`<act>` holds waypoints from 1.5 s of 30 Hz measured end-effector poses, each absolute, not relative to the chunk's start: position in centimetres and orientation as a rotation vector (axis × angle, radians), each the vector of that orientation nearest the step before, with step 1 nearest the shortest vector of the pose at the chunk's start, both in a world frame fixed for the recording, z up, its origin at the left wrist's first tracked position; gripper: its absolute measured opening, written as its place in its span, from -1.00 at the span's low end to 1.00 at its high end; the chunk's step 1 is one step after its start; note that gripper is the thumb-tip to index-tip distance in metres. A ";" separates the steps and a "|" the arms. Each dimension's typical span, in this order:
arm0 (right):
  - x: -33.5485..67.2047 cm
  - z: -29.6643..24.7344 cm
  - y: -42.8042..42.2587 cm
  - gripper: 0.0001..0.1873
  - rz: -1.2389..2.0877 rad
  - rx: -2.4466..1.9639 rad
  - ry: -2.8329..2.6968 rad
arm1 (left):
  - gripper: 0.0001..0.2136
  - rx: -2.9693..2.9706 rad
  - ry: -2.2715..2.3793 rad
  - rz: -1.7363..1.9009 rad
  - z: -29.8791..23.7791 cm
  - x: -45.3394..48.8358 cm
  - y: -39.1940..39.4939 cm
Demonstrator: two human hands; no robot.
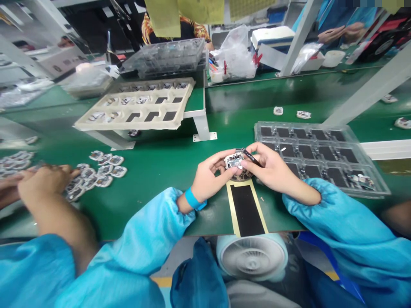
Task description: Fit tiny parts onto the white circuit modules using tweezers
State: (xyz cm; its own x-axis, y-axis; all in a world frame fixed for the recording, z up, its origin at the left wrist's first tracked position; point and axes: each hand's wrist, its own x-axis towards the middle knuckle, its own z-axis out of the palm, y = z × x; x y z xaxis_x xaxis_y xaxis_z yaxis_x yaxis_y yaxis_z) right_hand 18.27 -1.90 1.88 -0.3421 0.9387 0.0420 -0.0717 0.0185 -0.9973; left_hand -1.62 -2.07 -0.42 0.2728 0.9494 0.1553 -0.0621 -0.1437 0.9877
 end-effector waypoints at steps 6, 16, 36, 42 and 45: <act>18.5 2.2 -1.8 -0.67 1.449 -0.966 -1.472 | -0.47 1.482 0.928 1.086 -0.1 -1.6 -1.9; 18.6 2.0 -1.6 -0.68 1.482 -0.965 -1.457 | -0.58 1.628 0.974 1.126 -0.6 -1.9 -1.8; 19.1 1.4 -1.4 -0.63 1.082 -1.015 -1.590 | -0.53 1.217 0.820 1.103 0.4 -1.5 -1.8; 19.2 1.2 -1.4 -0.61 1.075 -1.005 -1.576 | -0.49 1.184 0.837 1.090 0.2 -1.4 -1.9; 19.0 1.4 -1.6 -0.62 1.125 -1.015 -1.568 | -0.50 1.165 0.845 1.102 0.2 -1.4 -1.9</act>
